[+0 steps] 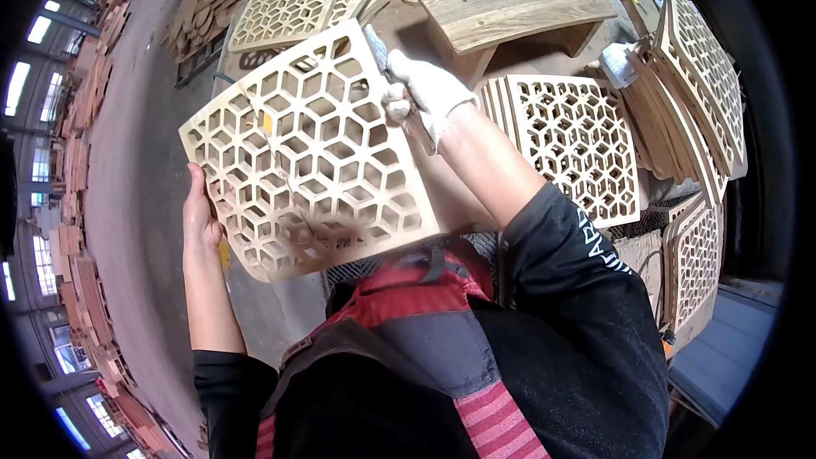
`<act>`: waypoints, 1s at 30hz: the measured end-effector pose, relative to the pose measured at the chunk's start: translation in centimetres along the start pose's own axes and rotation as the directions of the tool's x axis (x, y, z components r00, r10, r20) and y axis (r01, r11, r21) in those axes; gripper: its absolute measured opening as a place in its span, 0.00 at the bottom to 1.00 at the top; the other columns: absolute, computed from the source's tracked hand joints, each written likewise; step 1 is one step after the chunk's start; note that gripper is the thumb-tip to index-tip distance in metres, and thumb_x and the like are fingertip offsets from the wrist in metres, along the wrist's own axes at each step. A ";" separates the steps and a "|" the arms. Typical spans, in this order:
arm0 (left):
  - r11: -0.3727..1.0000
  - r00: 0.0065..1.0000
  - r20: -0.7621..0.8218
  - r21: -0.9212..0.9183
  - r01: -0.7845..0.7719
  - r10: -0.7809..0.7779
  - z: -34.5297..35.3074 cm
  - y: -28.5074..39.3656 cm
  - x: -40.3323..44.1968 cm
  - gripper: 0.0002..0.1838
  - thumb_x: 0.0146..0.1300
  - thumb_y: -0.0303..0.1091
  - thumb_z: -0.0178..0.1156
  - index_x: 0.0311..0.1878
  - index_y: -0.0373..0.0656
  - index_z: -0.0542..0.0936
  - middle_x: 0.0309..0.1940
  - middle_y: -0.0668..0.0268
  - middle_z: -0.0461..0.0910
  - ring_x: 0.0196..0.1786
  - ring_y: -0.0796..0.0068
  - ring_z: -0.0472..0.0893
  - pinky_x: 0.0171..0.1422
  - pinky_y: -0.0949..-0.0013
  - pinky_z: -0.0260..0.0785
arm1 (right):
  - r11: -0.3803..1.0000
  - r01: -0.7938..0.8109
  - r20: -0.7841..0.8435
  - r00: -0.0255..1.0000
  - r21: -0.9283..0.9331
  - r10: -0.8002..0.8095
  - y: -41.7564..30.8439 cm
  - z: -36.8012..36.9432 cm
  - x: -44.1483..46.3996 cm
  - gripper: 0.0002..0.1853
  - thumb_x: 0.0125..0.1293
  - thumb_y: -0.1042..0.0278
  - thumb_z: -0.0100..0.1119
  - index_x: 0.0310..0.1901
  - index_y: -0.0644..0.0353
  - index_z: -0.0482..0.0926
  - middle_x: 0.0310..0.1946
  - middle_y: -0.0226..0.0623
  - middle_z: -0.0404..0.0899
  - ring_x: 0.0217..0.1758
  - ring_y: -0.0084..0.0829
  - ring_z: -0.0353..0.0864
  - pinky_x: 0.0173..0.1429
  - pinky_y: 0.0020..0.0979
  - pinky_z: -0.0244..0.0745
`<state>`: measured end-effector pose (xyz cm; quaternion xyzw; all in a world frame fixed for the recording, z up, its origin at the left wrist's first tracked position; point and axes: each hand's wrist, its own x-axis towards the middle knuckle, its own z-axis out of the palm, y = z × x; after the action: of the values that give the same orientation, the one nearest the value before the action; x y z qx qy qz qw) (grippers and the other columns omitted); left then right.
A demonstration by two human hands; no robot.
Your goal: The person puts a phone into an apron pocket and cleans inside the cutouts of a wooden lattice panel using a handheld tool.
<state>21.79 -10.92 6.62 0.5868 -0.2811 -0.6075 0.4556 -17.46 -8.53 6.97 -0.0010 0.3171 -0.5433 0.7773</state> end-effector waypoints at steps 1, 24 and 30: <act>0.999 0.999 0.009 0.005 0.035 -0.035 -0.4 -0.1 0.3 0.32 0.74 0.57 0.47 0.64 0.36 0.71 0.49 0.54 0.82 0.42 0.64 0.86 0.41 0.61 0.86 | 0.999 -0.025 0.006 1.000 0.024 0.025 0.1 -0.2 0.1 0.12 0.77 0.57 0.50 0.43 0.57 0.73 0.23 0.26 0.71 0.20 0.14 0.64 0.17 0.16 0.58; 0.944 0.946 0.154 -0.128 0.304 -0.284 1.0 1.5 -2.1 0.29 0.75 0.50 0.49 0.60 0.29 0.67 0.39 0.44 0.80 0.37 0.54 0.86 0.29 0.68 0.86 | 0.979 -0.148 -0.053 0.986 0.138 0.157 0.1 -5.4 3.3 0.13 0.76 0.63 0.51 0.32 0.57 0.69 0.20 0.30 0.70 0.15 0.17 0.66 0.17 0.17 0.65; 0.961 0.953 0.167 -0.073 0.268 -0.253 1.8 2.3 -3.0 0.28 0.76 0.51 0.48 0.59 0.29 0.68 0.37 0.48 0.80 0.35 0.57 0.86 0.29 0.70 0.85 | 0.983 -0.130 -0.098 0.985 0.130 0.143 0.4 -5.9 3.6 0.13 0.76 0.61 0.52 0.34 0.58 0.70 0.20 0.29 0.70 0.16 0.17 0.67 0.17 0.16 0.64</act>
<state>20.23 -9.58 10.24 0.5471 -0.2069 -0.7192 0.3751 -19.27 -9.37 0.29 0.0975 0.3234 -0.5066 0.7933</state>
